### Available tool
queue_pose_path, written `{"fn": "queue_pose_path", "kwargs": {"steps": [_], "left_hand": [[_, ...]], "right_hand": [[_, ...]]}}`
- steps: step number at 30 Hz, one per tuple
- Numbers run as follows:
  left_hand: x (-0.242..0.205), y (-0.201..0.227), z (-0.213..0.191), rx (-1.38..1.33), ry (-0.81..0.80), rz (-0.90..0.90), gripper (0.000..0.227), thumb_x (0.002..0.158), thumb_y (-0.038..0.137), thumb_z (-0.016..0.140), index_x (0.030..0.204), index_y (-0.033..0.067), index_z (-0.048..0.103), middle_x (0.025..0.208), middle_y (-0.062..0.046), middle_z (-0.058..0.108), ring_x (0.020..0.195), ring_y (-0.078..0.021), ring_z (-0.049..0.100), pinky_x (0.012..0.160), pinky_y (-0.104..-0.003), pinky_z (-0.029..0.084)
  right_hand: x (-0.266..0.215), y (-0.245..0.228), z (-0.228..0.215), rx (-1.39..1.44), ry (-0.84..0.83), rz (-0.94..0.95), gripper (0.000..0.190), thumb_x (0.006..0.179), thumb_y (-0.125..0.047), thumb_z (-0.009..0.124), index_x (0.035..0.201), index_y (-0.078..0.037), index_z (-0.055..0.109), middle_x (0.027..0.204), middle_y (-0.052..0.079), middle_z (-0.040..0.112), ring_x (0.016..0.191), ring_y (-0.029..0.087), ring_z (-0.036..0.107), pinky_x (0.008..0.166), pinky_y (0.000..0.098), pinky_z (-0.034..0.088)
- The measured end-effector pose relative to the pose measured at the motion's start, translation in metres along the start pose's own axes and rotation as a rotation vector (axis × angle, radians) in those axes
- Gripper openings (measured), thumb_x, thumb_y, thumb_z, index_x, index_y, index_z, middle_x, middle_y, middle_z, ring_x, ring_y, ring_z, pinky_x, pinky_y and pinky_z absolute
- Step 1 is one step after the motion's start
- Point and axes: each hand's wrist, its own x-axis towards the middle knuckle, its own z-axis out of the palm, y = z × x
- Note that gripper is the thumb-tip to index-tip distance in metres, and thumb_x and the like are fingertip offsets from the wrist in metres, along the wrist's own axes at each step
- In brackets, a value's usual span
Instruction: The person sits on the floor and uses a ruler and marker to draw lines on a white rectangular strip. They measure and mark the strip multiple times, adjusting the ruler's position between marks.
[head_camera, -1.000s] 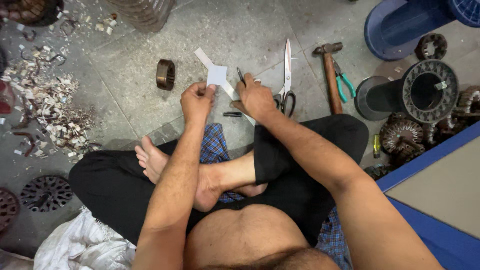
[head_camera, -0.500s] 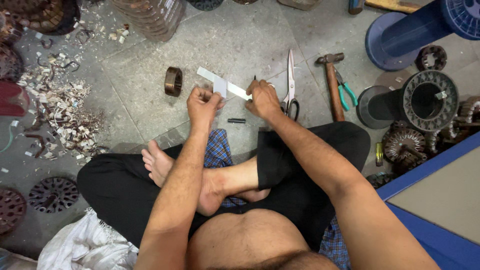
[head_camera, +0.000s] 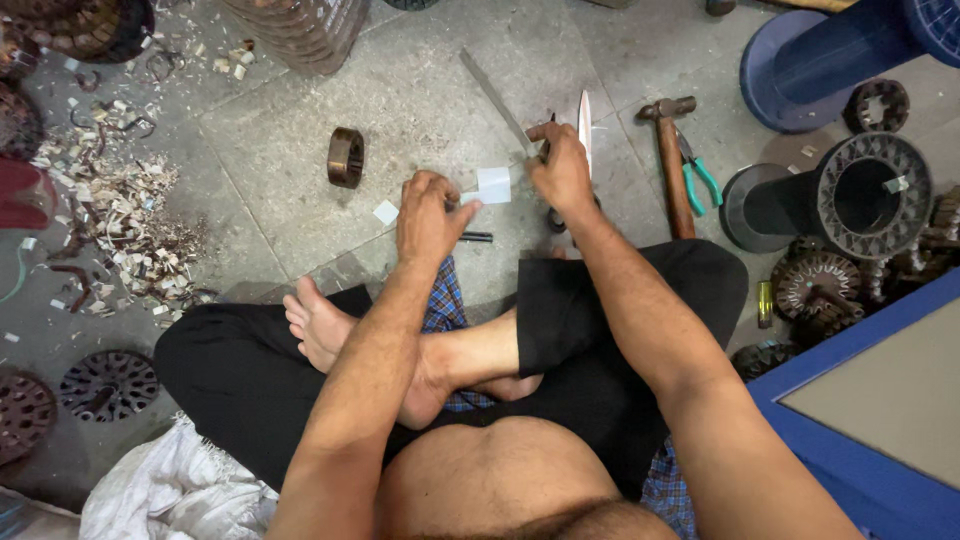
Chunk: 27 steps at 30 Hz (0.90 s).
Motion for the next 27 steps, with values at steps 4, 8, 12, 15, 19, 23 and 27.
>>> {"fn": "queue_pose_path", "kwargs": {"steps": [4,8,12,15,19,23,27], "left_hand": [[0.009,-0.009,0.005,-0.36,0.0,-0.199,0.023,0.096,0.024,0.075,0.108,0.0047,0.072,0.107,-0.009,0.074,0.089,-0.0201,0.074,0.077,-0.033,0.061],[0.023,-0.021,0.004,-1.094,0.086,-0.376,0.03,0.097,0.018,0.068,0.123,0.0047,0.064,0.101,-0.01,0.075,0.079,-0.017,0.074,0.069,-0.029,0.064],[0.019,-0.03,-0.005,-1.412,0.231,-0.353,0.018,0.1,0.013,0.069,0.112,0.0005,0.064,0.094,-0.011,0.074,0.078,-0.0201,0.074,0.07,-0.033,0.064],[0.016,-0.028,-0.011,-1.469,0.284,-0.303,0.013,0.101,0.012,0.069,0.105,0.0003,0.065,0.091,-0.011,0.073,0.078,-0.0219,0.075,0.072,-0.035,0.065],[-0.004,-0.013,-0.031,-1.442,0.229,-0.218,0.011,0.104,0.01,0.069,0.102,0.0005,0.063,0.091,-0.011,0.073,0.081,-0.0226,0.076,0.075,-0.037,0.066],[-0.044,0.016,-0.066,-1.324,0.157,-0.185,0.018,0.101,0.003,0.067,0.117,-0.0038,0.063,0.1,-0.013,0.074,0.088,-0.02,0.075,0.082,-0.036,0.066],[-0.075,0.048,-0.097,-1.267,0.108,-0.143,0.033,0.099,-0.005,0.065,0.131,-0.006,0.058,0.108,-0.012,0.071,0.093,-0.0174,0.072,0.085,-0.035,0.066]], "right_hand": [[0.002,-0.015,-0.01,0.248,-0.142,0.088,0.033,0.077,0.001,0.073,0.11,-0.001,0.071,0.084,0.011,0.065,0.067,0.021,0.064,0.061,0.0334,0.052],[-0.004,-0.035,-0.013,0.612,-0.408,0.085,0.022,0.085,-0.004,0.077,0.107,-0.002,0.071,0.084,0.0,0.069,0.064,0.008,0.065,0.053,0.026,0.055],[-0.007,-0.044,-0.025,0.528,-0.556,0.151,0.022,0.084,-0.003,0.076,0.106,-0.002,0.072,0.076,0.0,0.062,0.062,0.008,0.06,0.053,0.0269,0.054],[-0.004,-0.048,-0.041,0.507,-0.595,0.13,0.023,0.082,-0.004,0.076,0.105,-0.003,0.073,0.081,-0.001,0.064,0.067,0.007,0.06,0.055,0.0258,0.052],[-0.003,-0.066,-0.075,0.398,-0.6,0.003,0.024,0.081,-0.006,0.077,0.105,-0.004,0.075,0.089,0.0,0.06,0.072,0.009,0.059,0.058,0.0253,0.048],[-0.023,-0.091,-0.118,0.28,-0.576,-0.146,0.027,0.079,-0.006,0.079,0.106,-0.005,0.076,0.09,0.002,0.058,0.076,0.011,0.058,0.061,0.0266,0.047],[-0.057,-0.117,-0.141,0.255,-0.511,-0.262,0.026,0.077,-0.004,0.079,0.103,-0.006,0.076,0.087,0.002,0.058,0.076,0.012,0.059,0.062,0.0266,0.047]]}}
